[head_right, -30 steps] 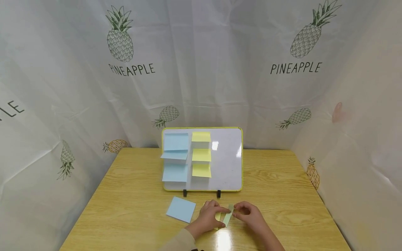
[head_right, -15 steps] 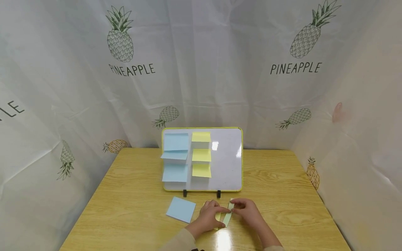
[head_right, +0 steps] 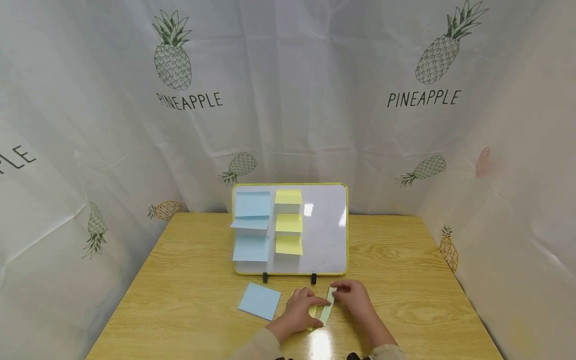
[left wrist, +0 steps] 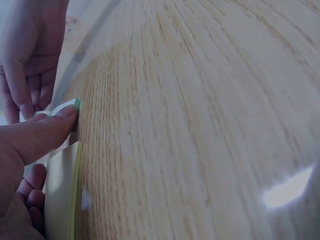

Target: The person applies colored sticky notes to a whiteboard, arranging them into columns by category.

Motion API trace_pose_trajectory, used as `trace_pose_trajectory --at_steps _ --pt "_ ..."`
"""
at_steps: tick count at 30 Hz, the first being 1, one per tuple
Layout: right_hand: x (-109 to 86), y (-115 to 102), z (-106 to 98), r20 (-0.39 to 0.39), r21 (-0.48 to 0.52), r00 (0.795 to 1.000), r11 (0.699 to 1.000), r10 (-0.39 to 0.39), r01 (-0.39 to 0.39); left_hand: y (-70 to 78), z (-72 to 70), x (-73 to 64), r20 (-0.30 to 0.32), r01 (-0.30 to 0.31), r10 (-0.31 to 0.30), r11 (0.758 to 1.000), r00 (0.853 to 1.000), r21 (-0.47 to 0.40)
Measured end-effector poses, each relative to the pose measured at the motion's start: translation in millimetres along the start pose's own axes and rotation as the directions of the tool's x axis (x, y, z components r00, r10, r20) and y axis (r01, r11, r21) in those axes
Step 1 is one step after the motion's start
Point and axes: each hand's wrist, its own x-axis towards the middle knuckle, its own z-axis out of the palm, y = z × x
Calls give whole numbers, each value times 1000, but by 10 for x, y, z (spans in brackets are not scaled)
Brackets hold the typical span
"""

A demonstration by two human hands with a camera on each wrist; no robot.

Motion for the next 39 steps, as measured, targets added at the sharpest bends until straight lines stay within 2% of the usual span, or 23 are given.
trace_pose_trajectory --at_steps 10,16,39 --pt "68 -17 -27 -79 -7 996 999 36 -36 -1 8 7 3 1 -1 1000 1000 -4" --pt "79 -41 -45 -92 28 995 999 24 -22 7 4 -2 0 -3 3 1000 1000 -5" --pt "110 -78 -89 -110 25 993 999 41 -39 -4 19 11 5 6 -6 1000 1000 -15"
